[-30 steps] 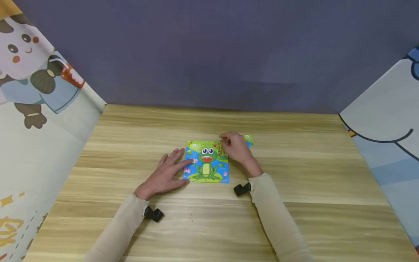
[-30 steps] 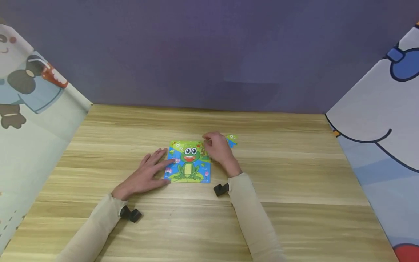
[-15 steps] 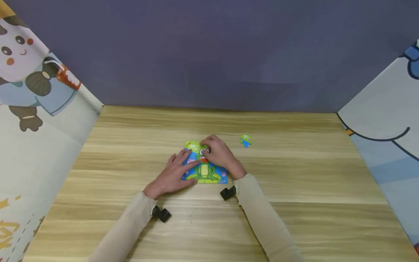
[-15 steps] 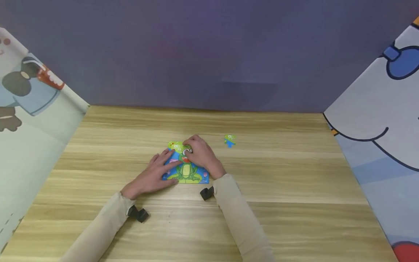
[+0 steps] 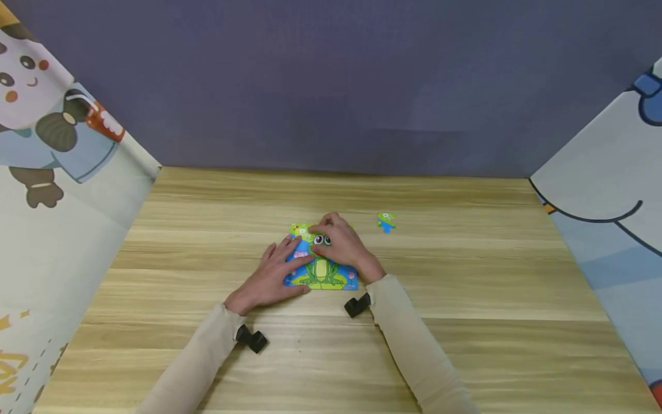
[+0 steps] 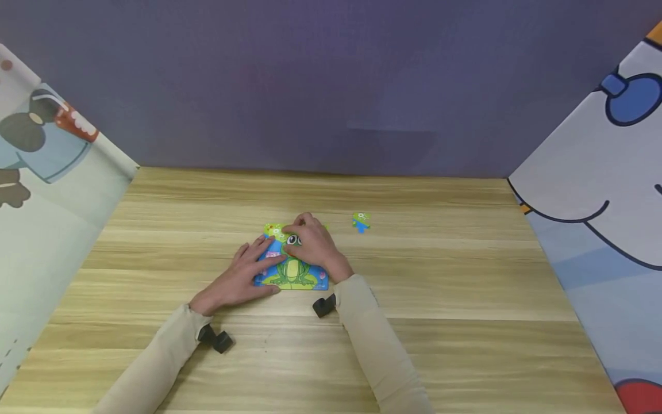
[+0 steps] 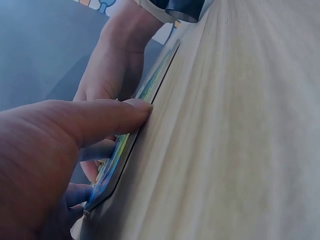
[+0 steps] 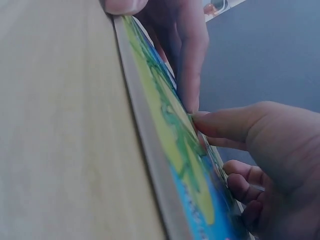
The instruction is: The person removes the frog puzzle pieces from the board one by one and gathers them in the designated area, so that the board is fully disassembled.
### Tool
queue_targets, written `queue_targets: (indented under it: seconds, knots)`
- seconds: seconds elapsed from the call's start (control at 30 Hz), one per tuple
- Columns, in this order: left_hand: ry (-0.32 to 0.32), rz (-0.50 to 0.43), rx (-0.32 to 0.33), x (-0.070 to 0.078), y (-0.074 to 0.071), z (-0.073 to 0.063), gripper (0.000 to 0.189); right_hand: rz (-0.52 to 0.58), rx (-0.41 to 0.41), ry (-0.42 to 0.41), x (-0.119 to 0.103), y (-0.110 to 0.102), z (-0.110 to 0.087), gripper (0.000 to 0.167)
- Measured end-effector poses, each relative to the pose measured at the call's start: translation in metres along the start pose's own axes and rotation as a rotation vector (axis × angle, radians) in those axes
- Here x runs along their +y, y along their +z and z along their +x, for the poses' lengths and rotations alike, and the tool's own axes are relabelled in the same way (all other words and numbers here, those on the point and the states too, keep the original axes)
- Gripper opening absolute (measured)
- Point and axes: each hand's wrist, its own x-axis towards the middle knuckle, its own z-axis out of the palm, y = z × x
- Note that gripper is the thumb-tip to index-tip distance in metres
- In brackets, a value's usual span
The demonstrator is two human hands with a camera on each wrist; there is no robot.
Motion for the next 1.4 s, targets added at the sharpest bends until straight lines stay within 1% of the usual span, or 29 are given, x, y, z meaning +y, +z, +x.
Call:
queue_targets:
  seconds: [0.2,0.43,0.57,0.73,0.8,0.93,1.03,1.2,1.27,1.4]
  knots:
    - [0.002,0.002,0.015,-0.001,0.002,0.000,0.064,0.003,0.006,-0.002,-0.001,0.002,0.001,0.040]
    - [0.006,-0.004,0.021,0.000,0.002,0.000,0.063,0.024,0.013,0.033,-0.004,0.002,0.000,0.036]
    - [0.009,-0.004,0.021,0.000,0.002,0.000,0.063,0.026,0.024,0.045,-0.005,0.002,-0.001,0.036]
    - [0.010,-0.002,0.019,0.000,0.002,0.000,0.063,0.016,0.035,0.034,-0.007,0.000,-0.004,0.036]
    - [0.008,-0.001,0.019,-0.001,0.002,0.000,0.063,0.026,0.040,0.032,-0.007,-0.001,-0.004,0.039]
    - [0.008,0.002,0.023,-0.001,0.002,0.000,0.063,0.078,0.058,0.023,-0.006,-0.004,-0.004,0.047]
    - [0.010,0.008,0.027,-0.001,0.002,0.000,0.063,0.157,0.072,0.010,-0.003,-0.006,-0.004,0.049]
    - [0.005,0.005,0.020,-0.001,0.001,0.000,0.062,0.315,0.072,-0.004,0.004,-0.012,-0.004,0.045]
    - [0.002,-0.001,0.017,-0.001,0.001,0.000,0.062,0.344,0.069,0.001,0.007,-0.014,-0.004,0.042]
    - [-0.004,-0.012,0.011,-0.001,0.001,0.000,0.062,0.378,0.060,0.038,0.012,-0.019,-0.007,0.034]
